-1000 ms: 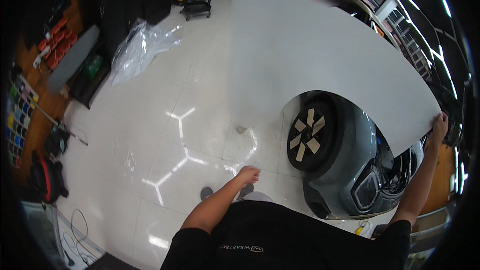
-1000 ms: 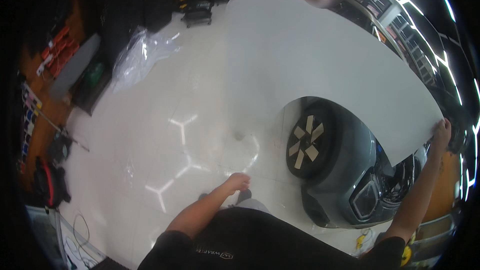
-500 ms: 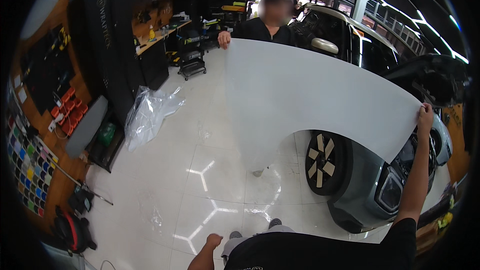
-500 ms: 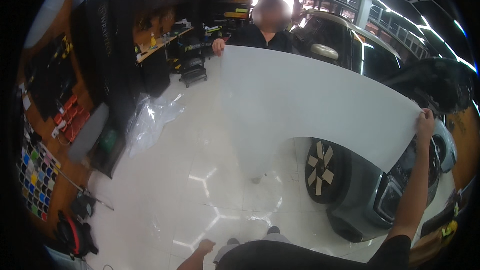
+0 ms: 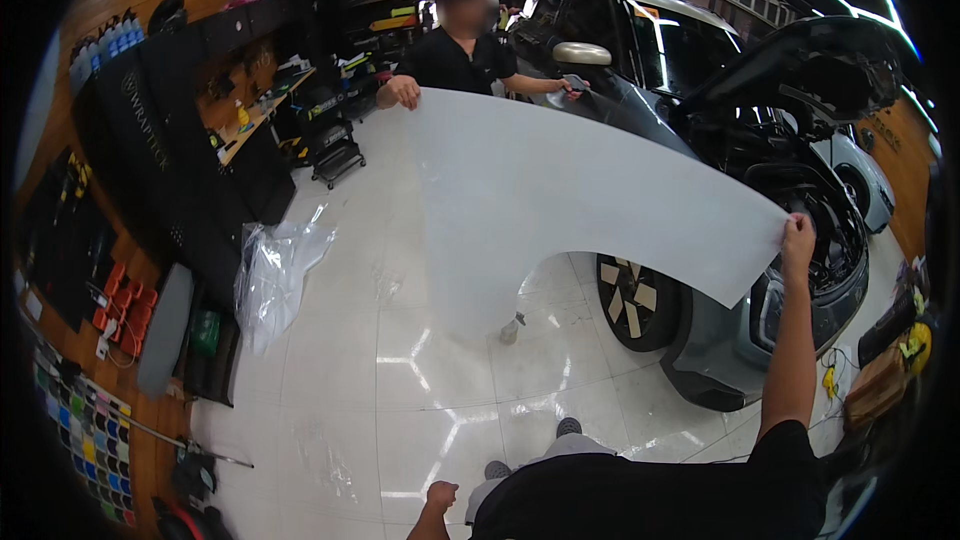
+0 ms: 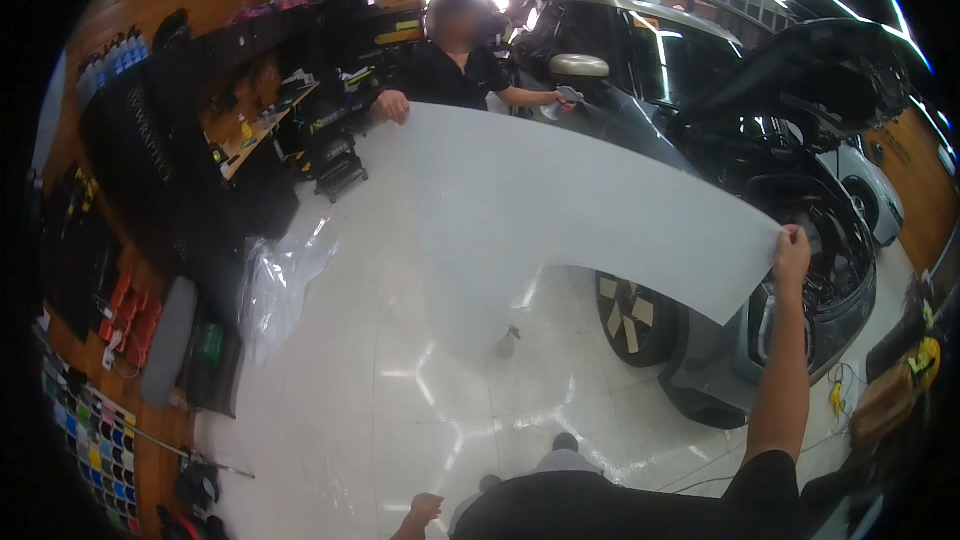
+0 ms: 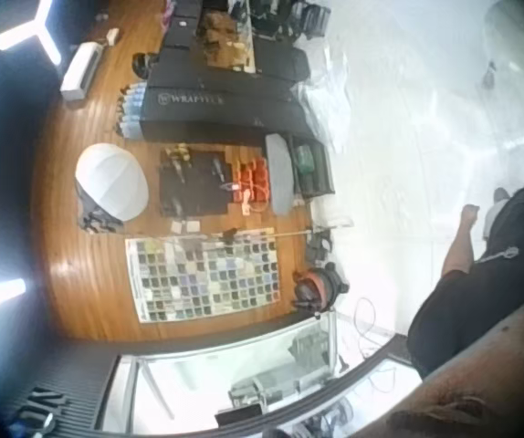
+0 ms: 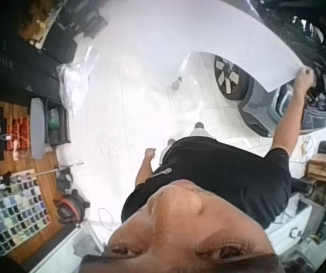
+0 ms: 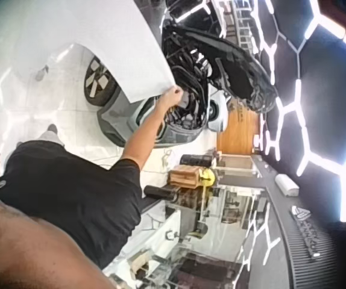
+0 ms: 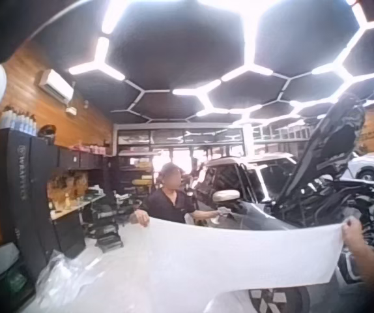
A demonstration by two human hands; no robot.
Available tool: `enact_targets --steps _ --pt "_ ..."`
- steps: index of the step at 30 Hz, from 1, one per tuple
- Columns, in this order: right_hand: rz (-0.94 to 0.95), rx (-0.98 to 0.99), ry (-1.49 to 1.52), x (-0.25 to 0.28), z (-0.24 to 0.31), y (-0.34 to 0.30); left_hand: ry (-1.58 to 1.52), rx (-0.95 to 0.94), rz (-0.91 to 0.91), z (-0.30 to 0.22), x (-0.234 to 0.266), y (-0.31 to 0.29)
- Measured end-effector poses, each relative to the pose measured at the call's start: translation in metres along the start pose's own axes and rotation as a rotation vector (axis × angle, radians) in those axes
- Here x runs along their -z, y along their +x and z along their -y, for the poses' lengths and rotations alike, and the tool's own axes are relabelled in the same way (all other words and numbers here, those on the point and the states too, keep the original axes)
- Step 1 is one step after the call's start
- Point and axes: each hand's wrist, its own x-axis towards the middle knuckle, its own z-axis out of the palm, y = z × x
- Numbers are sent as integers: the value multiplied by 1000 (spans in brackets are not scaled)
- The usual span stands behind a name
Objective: The person applies a protective film to the front fender of a gray car. They spray the surface with a liquid solution, position the film, and use a yellow squeegee to smooth it out and remove air bubbles. The person carefully tucks the film into the edges and contours of the fender. Later, they handle a large sheet of white vinyl wrap with an assistant.
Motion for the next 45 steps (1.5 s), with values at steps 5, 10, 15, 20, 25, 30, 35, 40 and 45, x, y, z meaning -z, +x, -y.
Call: enact_targets --steps 5,10,15,20,25,30,35,40,45 --pt "62 -69 206 9 37 -106 -99 -204 -232 -94 -4 7" --pt "272 -123 339 5 97 -230 -58 -833 -254 -324 -19 -79" --pt "511 198 269 -14 144 -323 -9 -1421 66 -460 -37 -190" --pt "566 282 357 -20 174 -346 -85 -1462 -66 -465 -46 -227" --pt "658 370 452 -28 188 -354 -77 -1391 -240 -445 -38 -228" --pt "749 445 573 -50 199 -361 -142 -1363 -298 -432 -18 -229" --pt "862 493 671 -68 213 -365 -133 -1329 -405 -416 3 -234" --pt "918 536 739 -80 221 -376 -194 -1310 -457 -402 12 -236" --pt "944 507 736 -78 231 -378 -180 -1283 -457 -396 18 -240"
